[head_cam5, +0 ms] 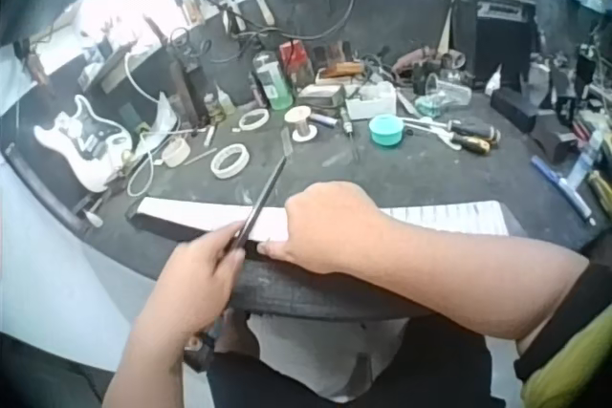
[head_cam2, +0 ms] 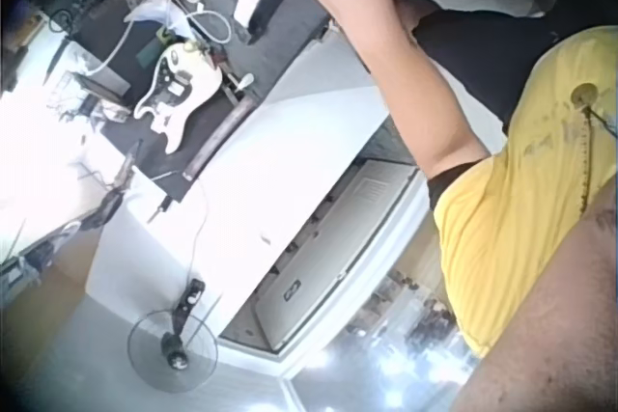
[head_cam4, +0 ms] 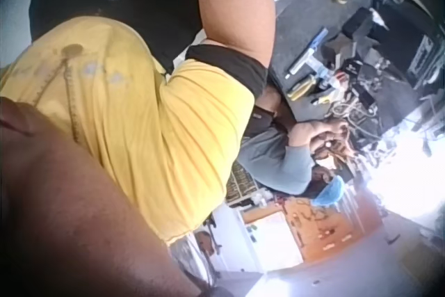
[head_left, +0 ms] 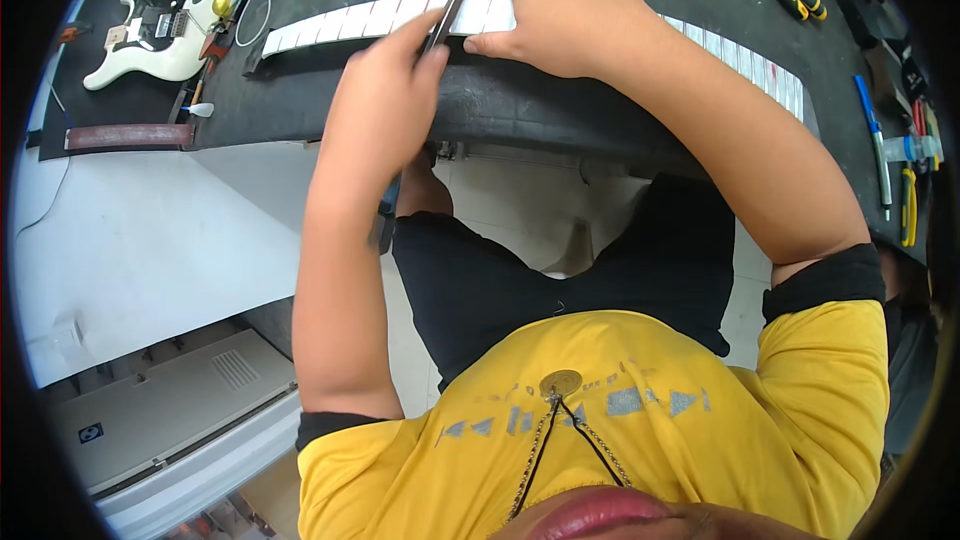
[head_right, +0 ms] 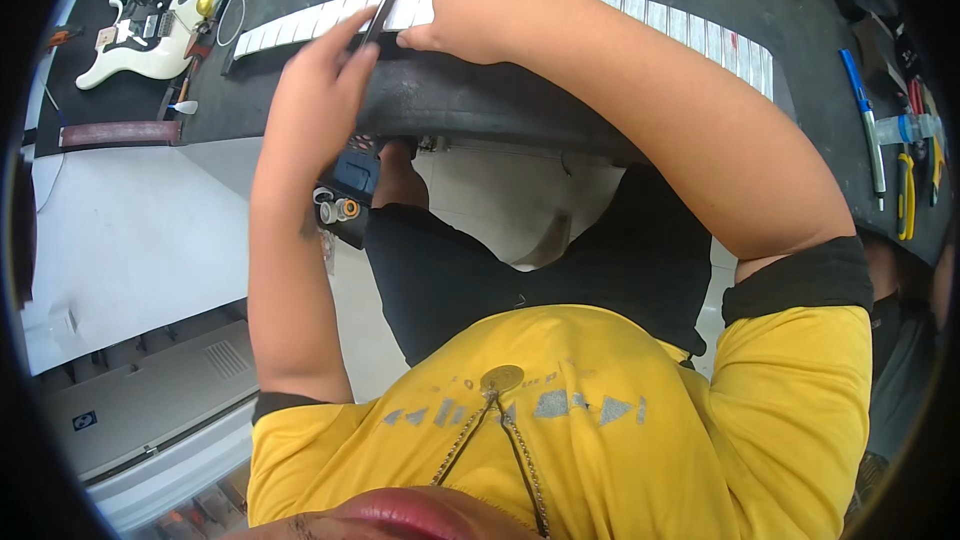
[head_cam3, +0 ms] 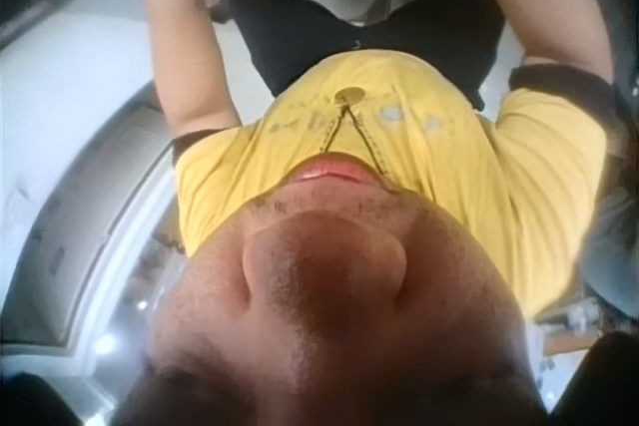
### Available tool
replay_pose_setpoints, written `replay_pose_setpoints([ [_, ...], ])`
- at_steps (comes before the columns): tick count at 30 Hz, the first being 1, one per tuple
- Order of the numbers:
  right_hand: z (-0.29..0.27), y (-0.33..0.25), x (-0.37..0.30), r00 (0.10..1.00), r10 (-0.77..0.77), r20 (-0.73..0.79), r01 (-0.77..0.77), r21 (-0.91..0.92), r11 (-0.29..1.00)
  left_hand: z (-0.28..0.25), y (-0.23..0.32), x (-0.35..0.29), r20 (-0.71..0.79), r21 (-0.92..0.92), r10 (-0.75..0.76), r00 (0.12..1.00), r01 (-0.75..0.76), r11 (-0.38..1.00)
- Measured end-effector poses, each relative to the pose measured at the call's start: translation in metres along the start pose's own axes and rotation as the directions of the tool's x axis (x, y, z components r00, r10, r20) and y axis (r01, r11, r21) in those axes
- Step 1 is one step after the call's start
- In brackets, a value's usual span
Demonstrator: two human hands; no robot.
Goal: The person uses a hand file to smooth the edges of the frets on a detached guitar neck. They move the file repeatedly along the side of the neck, covering the length of the fretboard while holding the neck steady with the other hand.
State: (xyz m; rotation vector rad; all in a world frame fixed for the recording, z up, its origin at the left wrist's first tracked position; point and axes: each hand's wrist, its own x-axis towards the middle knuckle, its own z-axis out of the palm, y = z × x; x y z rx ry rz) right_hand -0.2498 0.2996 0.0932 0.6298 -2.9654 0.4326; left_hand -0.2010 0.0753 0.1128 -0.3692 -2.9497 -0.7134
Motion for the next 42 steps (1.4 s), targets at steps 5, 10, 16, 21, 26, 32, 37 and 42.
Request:
replay_pose_setpoints([
  [5, -0.007, -0.001, -0.007, 0.997, 0.056, 0.058, -0.054, -0.033, 0.998, 0.000, -0.001, -0.145, 0.046, -0.182, -0.241, 0.969, 0.246, 0.952],
  [10, -0.007, 0.000, -0.001, 0.998, 0.040, 0.058, -0.040, -0.002, 0.999, -0.007, 0.000, -0.053, 0.042, -0.185, -0.114, 0.993, 0.120, 0.975],
  [16, -0.016, 0.001, -0.006, 0.993, -0.042, 0.112, 0.035, 0.060, 0.998, -0.008, 0.013, -0.014, 0.123, -0.123, -0.203, 0.971, 0.218, 0.968],
  [21, -0.002, 0.001, -0.006, 0.998, 0.055, 0.026, -0.054, -0.034, 0.998, 0.004, -0.015, -0.145, 0.011, -0.105, -0.134, 0.991, 0.135, 0.985],
  [26, -0.009, -0.002, -0.003, 0.996, 0.036, 0.083, -0.032, -0.045, 0.998, -0.008, 0.013, -0.045, -0.027, 0.065, 0.007, 1.000, -0.005, 0.998],
  [32, -0.006, -0.001, -0.003, 0.998, 0.026, 0.056, -0.025, -0.017, 1.000, 0.002, 0.011, -0.026, -0.027, 0.148, 0.018, 0.999, -0.014, 0.989],
  [37, 0.000, 0.003, -0.004, 0.998, 0.028, 0.055, -0.028, -0.002, 1.000, 0.023, -0.015, -0.141, -0.151, 0.061, 0.066, 0.986, -0.058, 0.996],
  [42, -0.003, 0.001, -0.005, 0.999, 0.013, 0.039, -0.012, -0.018, 1.000, 0.002, 0.011, -0.034, -0.051, 0.101, 0.023, 0.998, -0.018, 0.995],
])
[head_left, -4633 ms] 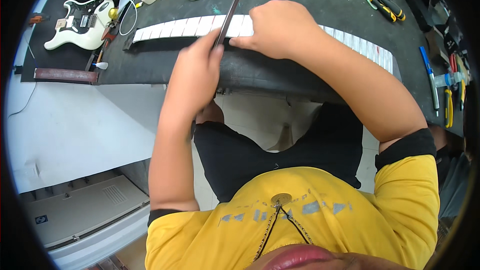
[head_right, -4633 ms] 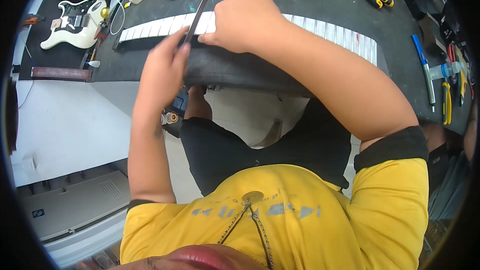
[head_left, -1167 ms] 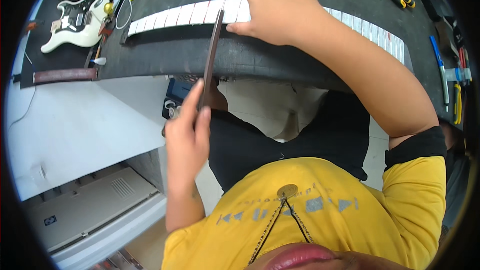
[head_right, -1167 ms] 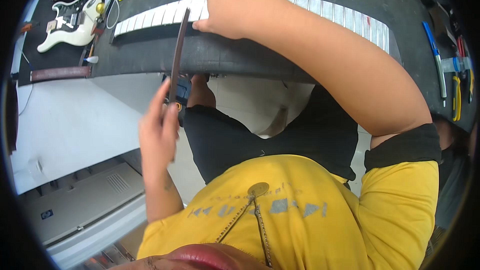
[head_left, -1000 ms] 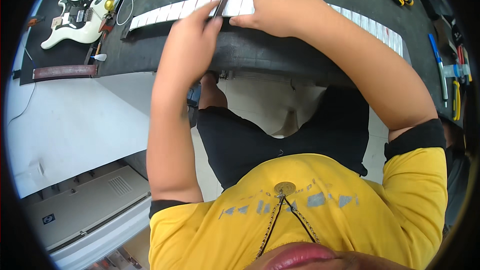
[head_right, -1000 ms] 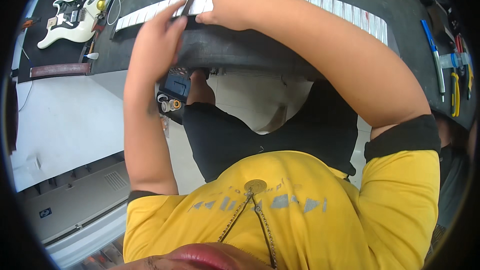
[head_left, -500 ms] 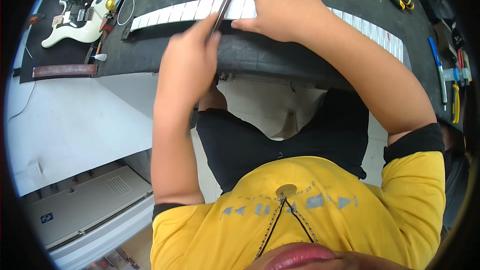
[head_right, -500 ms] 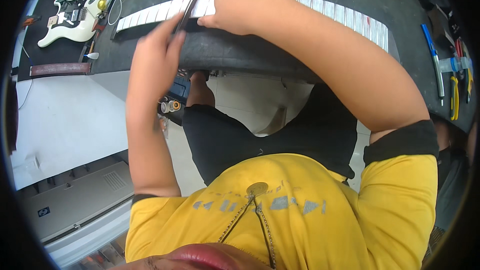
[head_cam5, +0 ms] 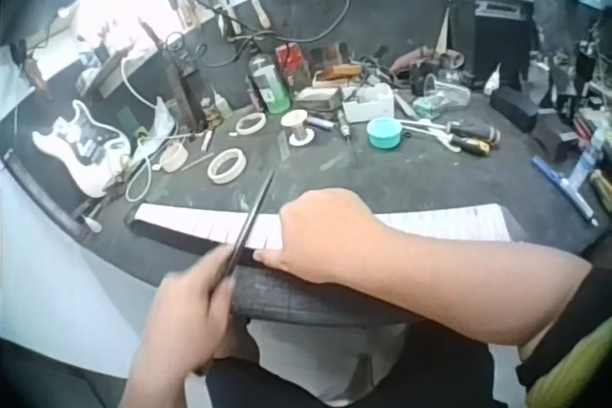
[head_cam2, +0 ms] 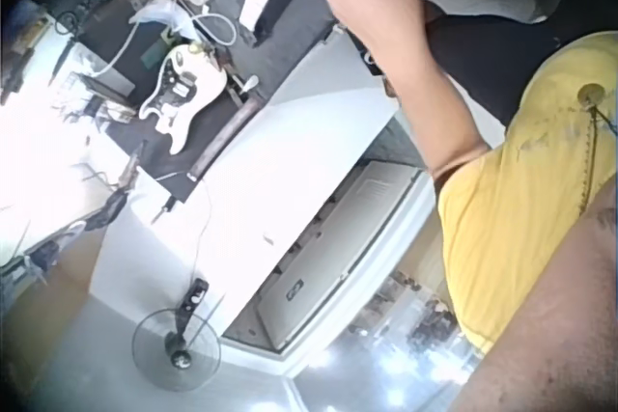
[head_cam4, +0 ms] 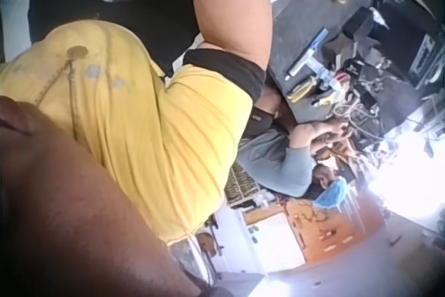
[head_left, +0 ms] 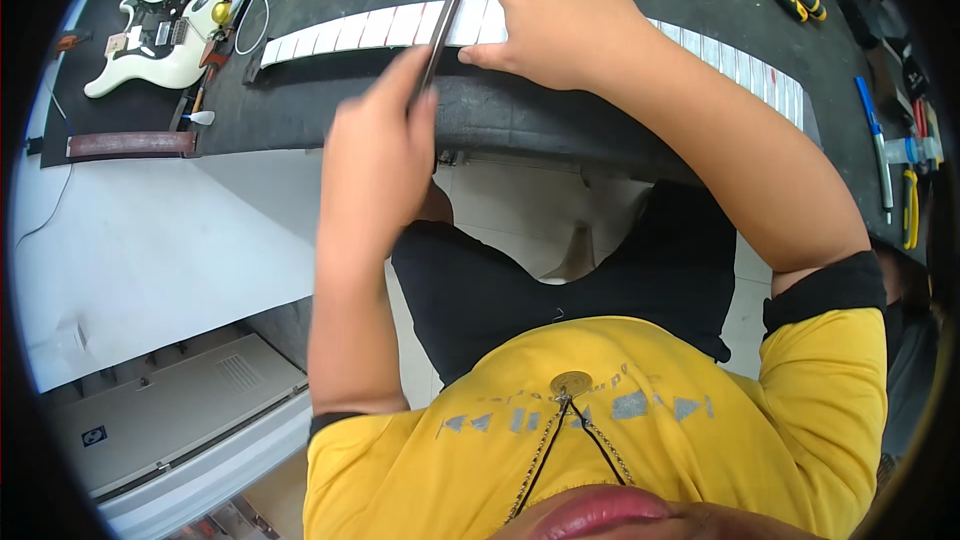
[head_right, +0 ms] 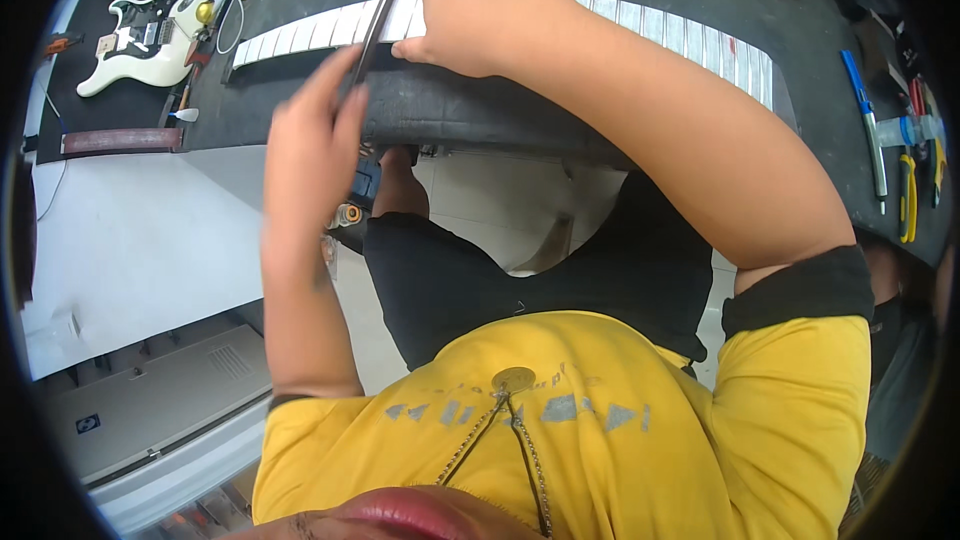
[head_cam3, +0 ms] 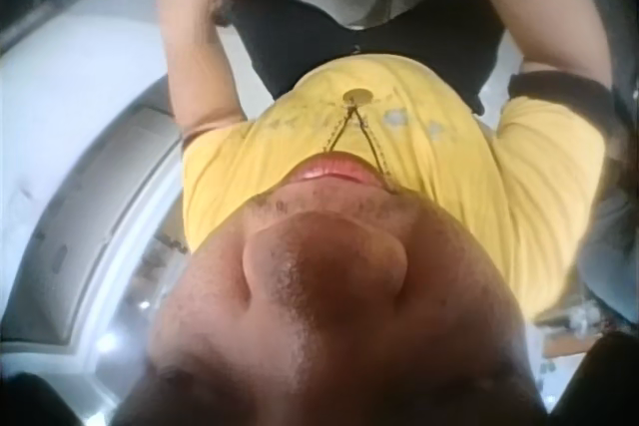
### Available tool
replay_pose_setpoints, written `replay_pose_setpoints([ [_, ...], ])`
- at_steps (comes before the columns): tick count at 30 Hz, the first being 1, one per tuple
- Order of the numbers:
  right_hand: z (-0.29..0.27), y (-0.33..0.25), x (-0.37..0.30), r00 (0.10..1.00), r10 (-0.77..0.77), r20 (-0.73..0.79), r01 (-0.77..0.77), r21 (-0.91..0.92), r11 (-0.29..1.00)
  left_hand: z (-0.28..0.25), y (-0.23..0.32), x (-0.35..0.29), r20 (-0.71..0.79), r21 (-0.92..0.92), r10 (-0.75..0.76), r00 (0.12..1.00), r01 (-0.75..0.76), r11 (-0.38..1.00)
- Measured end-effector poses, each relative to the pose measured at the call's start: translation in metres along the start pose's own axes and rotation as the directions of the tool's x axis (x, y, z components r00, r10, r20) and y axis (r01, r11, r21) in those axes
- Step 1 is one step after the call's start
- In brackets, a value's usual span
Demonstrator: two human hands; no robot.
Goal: The person uses a hand file to smooth the edges of the frets on a detached guitar neck. They move the file repeatedly along the side of the neck, covering the length of the fretboard while holding the neck steady with the other hand.
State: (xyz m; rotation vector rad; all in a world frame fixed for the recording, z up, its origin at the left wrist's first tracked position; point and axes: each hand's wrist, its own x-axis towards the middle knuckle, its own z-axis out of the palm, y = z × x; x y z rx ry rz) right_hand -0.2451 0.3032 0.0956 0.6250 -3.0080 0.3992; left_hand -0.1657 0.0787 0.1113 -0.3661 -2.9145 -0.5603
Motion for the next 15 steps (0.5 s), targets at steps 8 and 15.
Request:
replay_pose_setpoints([
  [8, 0.012, 0.006, 0.005, 1.000, -0.004, 0.003, 0.004, 0.016, 1.000, 0.004, -0.010, -0.055, -0.023, -0.141, -0.082, 0.996, 0.078, 0.987],
  [15, 0.002, 0.004, 0.002, 1.000, -0.003, -0.012, 0.003, 0.027, 1.000, -0.022, -0.012, -0.129, -0.001, -0.436, -0.331, 0.944, 0.297, 0.850],
])
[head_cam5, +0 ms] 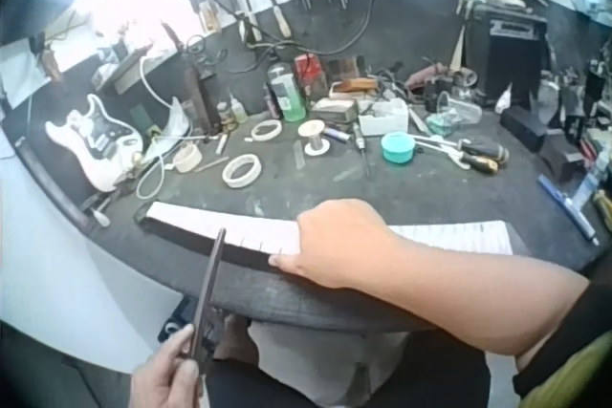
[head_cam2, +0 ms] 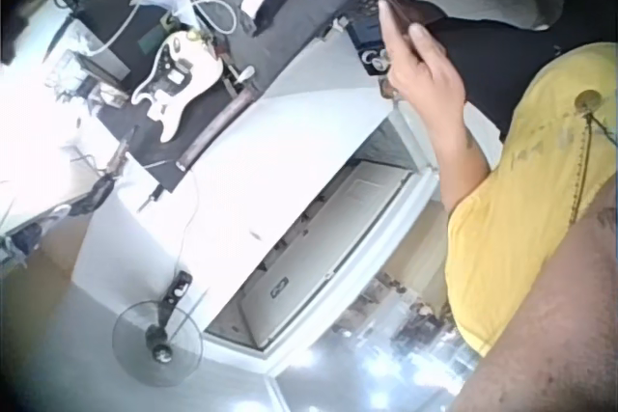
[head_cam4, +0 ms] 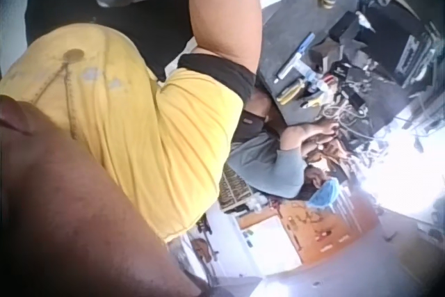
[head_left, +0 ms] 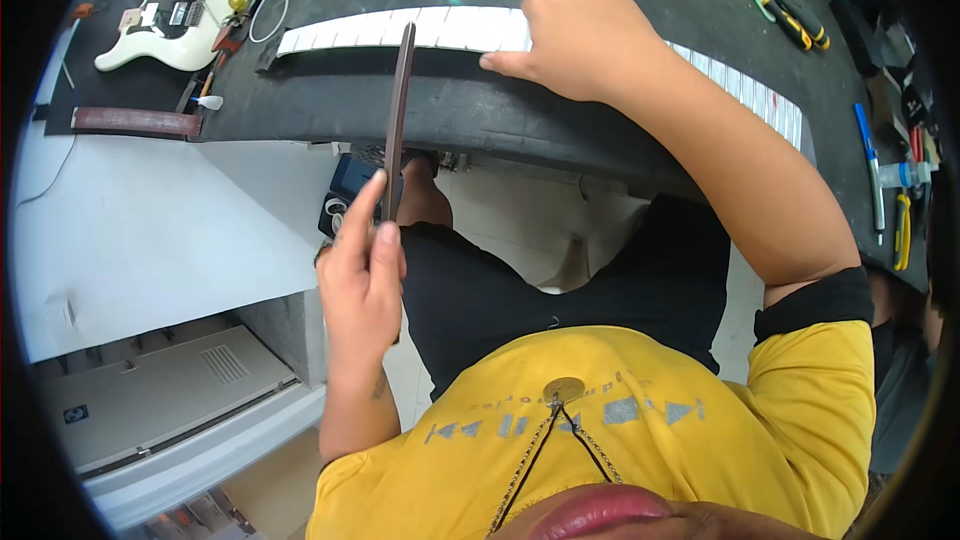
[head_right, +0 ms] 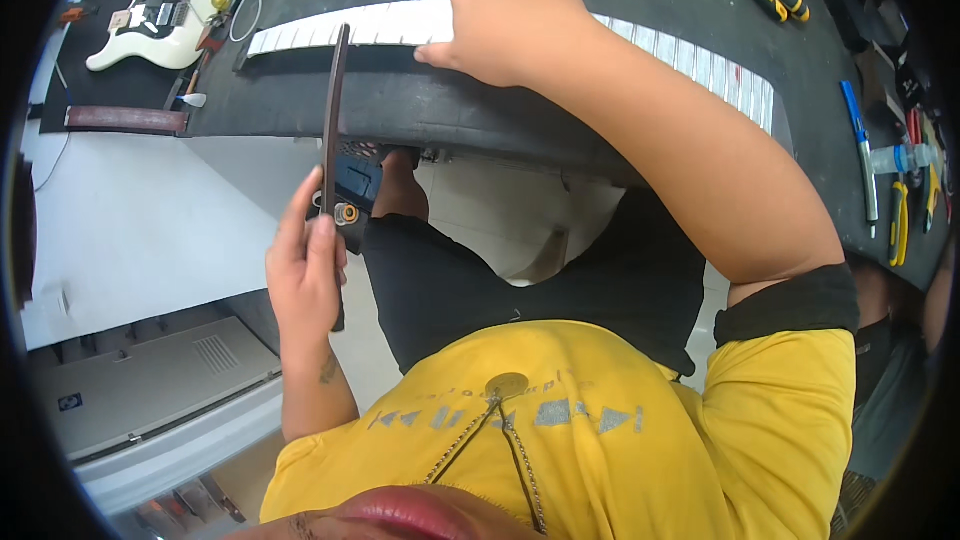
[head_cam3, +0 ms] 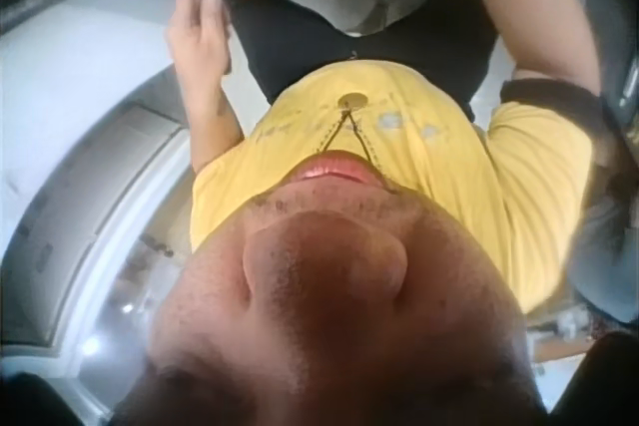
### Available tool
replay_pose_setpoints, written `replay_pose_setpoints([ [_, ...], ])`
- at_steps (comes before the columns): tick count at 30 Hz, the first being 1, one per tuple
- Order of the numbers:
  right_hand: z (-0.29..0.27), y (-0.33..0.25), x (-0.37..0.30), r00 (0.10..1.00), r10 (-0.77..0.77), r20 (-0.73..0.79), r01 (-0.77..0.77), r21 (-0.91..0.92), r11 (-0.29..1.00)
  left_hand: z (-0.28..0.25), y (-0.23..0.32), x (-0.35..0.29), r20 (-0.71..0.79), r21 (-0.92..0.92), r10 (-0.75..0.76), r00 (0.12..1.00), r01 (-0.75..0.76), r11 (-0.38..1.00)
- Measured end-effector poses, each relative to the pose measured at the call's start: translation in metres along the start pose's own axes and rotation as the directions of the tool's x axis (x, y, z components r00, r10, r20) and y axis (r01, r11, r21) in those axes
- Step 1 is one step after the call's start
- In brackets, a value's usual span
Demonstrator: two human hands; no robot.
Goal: The person uses a hand file to smooth the edges of the frets on a detached guitar neck. They move the file repeatedly along the side of the neck, covering the length of the fretboard while holding the neck steady with the other hand.
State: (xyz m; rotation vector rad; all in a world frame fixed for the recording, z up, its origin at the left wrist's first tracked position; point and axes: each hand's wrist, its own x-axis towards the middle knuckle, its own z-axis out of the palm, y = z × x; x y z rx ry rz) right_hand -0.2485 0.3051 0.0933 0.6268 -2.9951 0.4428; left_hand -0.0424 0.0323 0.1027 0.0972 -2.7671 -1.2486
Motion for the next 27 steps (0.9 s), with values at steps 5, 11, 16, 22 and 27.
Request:
replay_pose_setpoints([
  [5, 0.007, 0.009, -0.015, 0.998, -0.013, -0.055, 0.012, -0.026, 1.000, 0.011, 0.002, 0.016, 0.124, -0.052, -0.011, 0.992, 0.017, 0.999],
  [11, -0.002, 0.005, -0.014, 1.000, 0.015, 0.006, -0.015, -0.035, 0.999, 0.021, 0.011, 0.025, 0.167, -0.015, 0.053, 0.984, -0.051, 0.999],
  [16, 0.000, 0.003, -0.012, 1.000, -0.023, -0.004, 0.023, -0.042, 0.999, 0.058, 0.050, 0.139, 0.087, 0.204, 0.376, 0.923, -0.386, 0.900],
  [22, 0.002, 0.014, -0.018, 0.999, 0.024, -0.025, -0.025, -0.026, 0.999, 0.039, 0.029, 0.056, 0.119, 0.158, 0.186, 0.975, -0.203, 0.966],
  [27, 0.001, 0.005, -0.014, 0.999, 0.020, -0.045, -0.022, -0.043, 0.999, 0.021, 0.014, 0.014, 0.070, 0.166, 0.217, 0.974, -0.226, 0.960],
])
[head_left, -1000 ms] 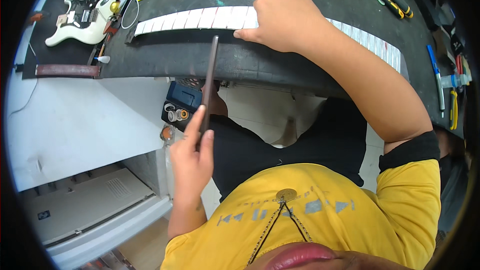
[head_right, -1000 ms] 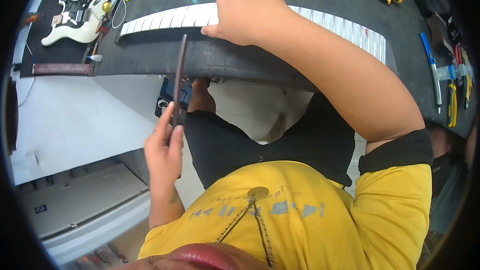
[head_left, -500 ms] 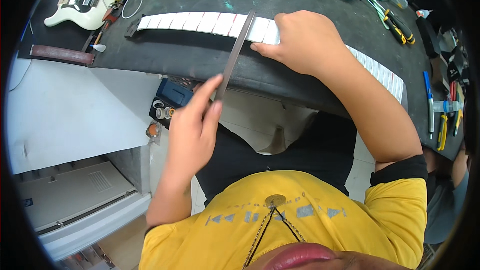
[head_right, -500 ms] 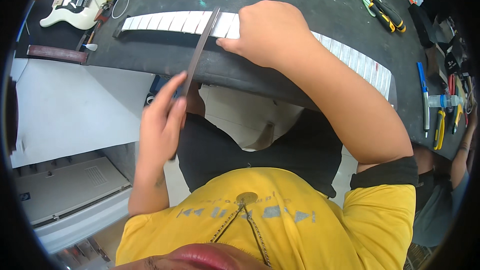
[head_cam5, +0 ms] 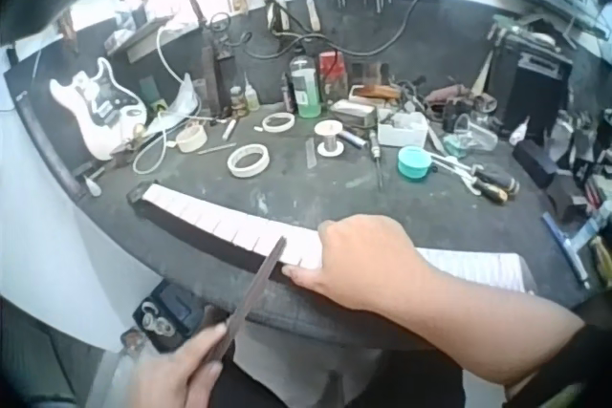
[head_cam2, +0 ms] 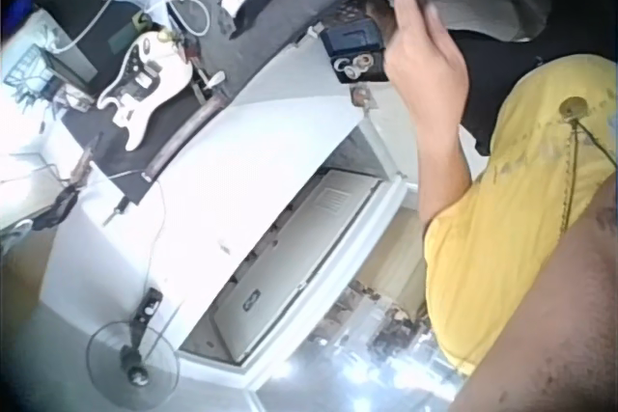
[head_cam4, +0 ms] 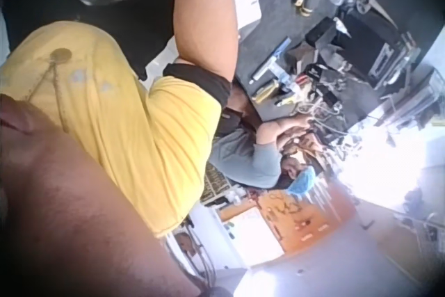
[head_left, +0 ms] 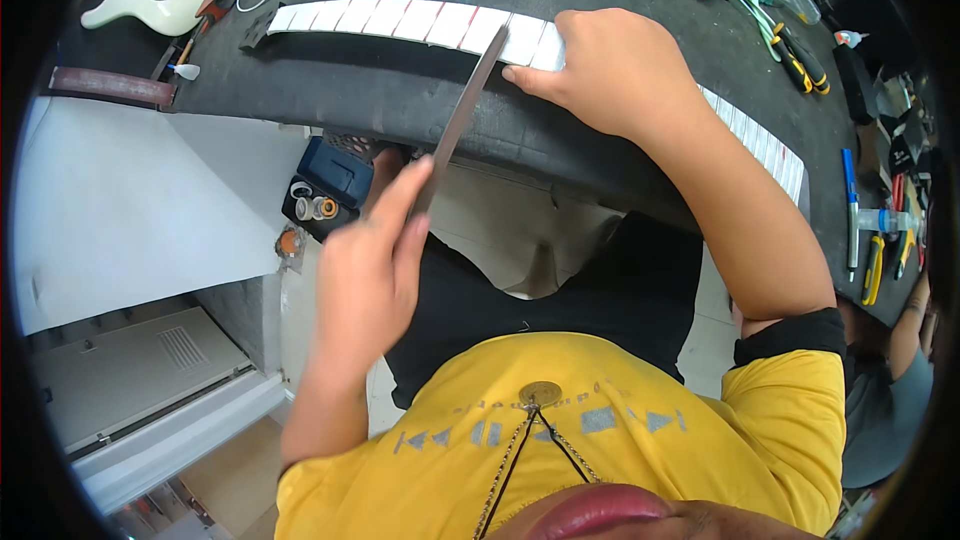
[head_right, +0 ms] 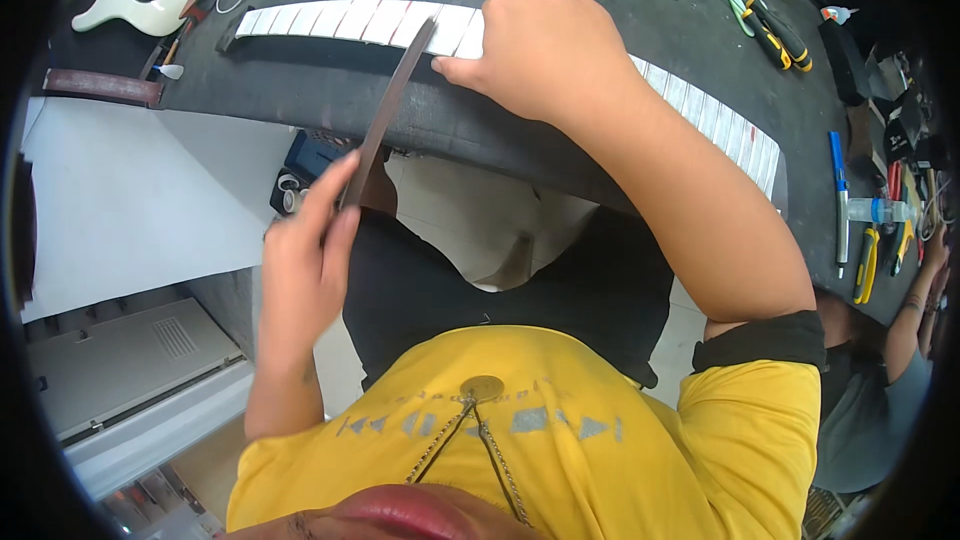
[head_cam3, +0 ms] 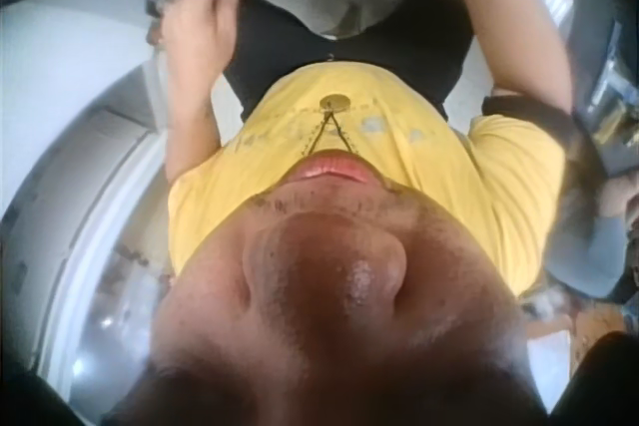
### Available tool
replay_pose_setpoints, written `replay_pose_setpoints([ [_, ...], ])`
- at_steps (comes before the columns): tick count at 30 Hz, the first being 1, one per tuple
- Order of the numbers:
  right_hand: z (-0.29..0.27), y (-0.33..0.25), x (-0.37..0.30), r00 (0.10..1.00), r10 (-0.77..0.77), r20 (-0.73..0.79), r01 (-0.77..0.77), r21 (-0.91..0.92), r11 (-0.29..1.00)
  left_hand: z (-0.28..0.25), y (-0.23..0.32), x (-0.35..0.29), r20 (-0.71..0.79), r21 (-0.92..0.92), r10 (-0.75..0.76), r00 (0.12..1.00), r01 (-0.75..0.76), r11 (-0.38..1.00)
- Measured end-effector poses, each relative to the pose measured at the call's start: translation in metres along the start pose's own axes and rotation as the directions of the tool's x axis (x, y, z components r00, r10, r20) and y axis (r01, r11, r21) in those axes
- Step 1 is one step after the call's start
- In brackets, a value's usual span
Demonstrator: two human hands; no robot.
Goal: The person uses a hand file to smooth the edges of the frets on a detached guitar neck. They move the file repeatedly along the side of the neck, covering the length of the fretboard while holding the neck steady with the other hand.
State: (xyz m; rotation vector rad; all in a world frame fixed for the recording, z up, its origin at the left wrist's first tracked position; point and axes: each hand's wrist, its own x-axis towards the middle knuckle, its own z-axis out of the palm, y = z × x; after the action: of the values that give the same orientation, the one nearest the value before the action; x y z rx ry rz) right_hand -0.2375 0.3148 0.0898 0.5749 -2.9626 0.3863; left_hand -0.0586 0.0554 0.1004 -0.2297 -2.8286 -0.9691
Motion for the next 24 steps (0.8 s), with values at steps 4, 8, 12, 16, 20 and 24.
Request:
replay_pose_setpoints([
  [4, -0.002, -0.002, 0.002, 0.999, 0.001, 0.040, -0.001, -0.006, 1.000, 0.025, 0.014, 0.113, 0.038, 0.190, 0.130, 0.991, -0.134, 0.973],
  [8, -0.005, 0.000, 0.002, 0.998, 0.014, 0.055, -0.015, 0.008, 1.000, 0.032, 0.017, 0.126, 0.027, 0.099, 0.086, 0.996, -0.088, 0.991],
  [12, 0.003, 0.002, -0.002, 1.000, 0.021, -0.005, -0.021, -0.012, 1.000, 0.008, -0.005, 0.023, 0.012, 0.040, 0.078, 0.997, -0.079, 0.996],
  [16, 0.004, -0.002, -0.003, 1.000, -0.013, -0.022, 0.013, -0.019, 1.000, -0.004, 0.006, 0.002, 0.007, 0.063, 0.036, 0.999, -0.036, 0.997],
  [20, 0.000, -0.002, 0.006, 1.000, 0.010, 0.022, -0.009, -0.016, 1.000, 0.020, 0.021, 0.113, 0.058, 0.241, 0.119, 0.991, -0.129, 0.962],
  [24, -0.002, 0.001, 0.004, 0.999, 0.008, 0.043, -0.008, -0.015, 1.000, 0.033, 0.018, 0.127, 0.001, 0.215, 0.152, 0.988, -0.149, 0.965],
])
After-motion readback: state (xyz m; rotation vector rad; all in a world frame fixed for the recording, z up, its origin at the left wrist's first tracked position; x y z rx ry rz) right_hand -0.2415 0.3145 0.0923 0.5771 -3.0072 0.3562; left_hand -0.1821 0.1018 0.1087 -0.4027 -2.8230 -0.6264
